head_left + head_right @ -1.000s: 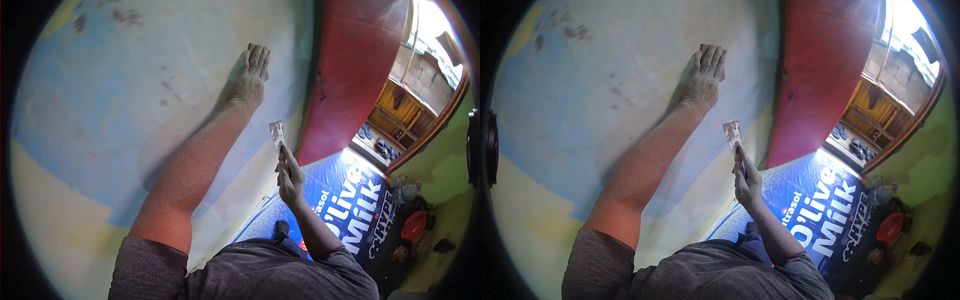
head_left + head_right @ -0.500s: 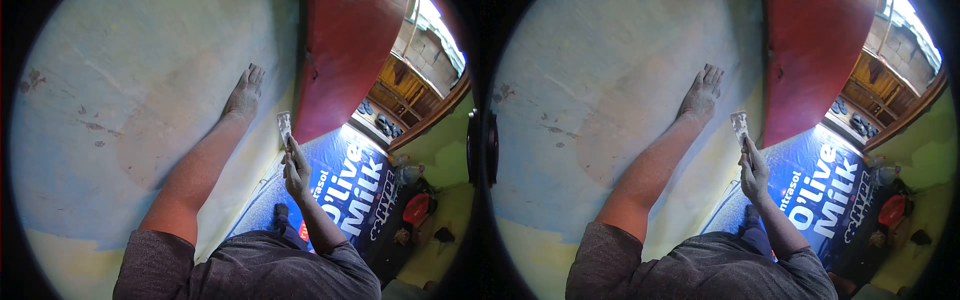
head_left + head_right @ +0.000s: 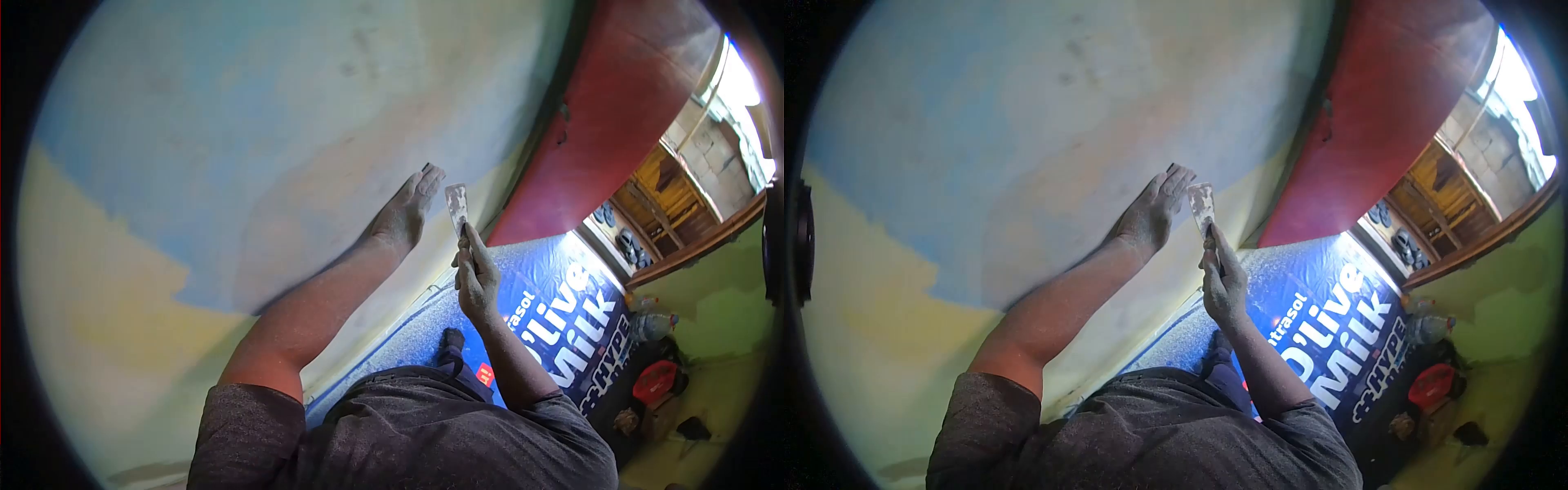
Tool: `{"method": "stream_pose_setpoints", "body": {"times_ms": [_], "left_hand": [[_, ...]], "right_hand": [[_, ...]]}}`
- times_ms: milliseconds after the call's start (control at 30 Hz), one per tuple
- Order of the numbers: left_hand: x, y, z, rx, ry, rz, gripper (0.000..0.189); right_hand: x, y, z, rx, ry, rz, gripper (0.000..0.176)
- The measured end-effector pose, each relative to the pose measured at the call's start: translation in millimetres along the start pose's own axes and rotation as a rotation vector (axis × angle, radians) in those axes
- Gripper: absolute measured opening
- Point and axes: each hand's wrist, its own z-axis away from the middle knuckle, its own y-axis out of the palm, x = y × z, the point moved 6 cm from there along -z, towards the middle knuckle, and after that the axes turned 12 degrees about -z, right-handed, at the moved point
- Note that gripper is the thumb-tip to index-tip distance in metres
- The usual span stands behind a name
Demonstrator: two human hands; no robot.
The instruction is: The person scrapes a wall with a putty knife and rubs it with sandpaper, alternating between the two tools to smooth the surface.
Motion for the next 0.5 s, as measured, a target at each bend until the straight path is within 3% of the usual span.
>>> {"method": "stream_pose_setpoints", "body": {"times_ms": [167, 267, 367, 400, 500], "left_hand": [[41.6, -20.2, 163.0, 0.148, 0.080, -0.010, 0.073], [31.3, 4.0, 255.9, 0.040, -0.242, 0.110, 0.076], [38.9, 3.7, 355.3, 0.099, -0.307, 0.120, 0.072], [47.7, -1.8, 379.5, -0.008, -0.441, 0.252, 0.071], [68.7, -6.1, 431.9, -0.049, -0.621, 0.241, 0.070]], "right_hand": [[13.9, 77.5, 63.4, 0.109, 0.004, 0.047, 0.051], [18.7, 121.3, 105.6, 0.193, -0.105, 0.126, 0.052], [32.6, 156.3, 144.2, 0.268, -0.088, 0.189, 0.052], [37.4, 166.1, 153.8, 0.291, -0.076, 0.207, 0.052], [63.1, 192.1, 168.6, 0.332, -0.121, 0.323, 0.051]]}}
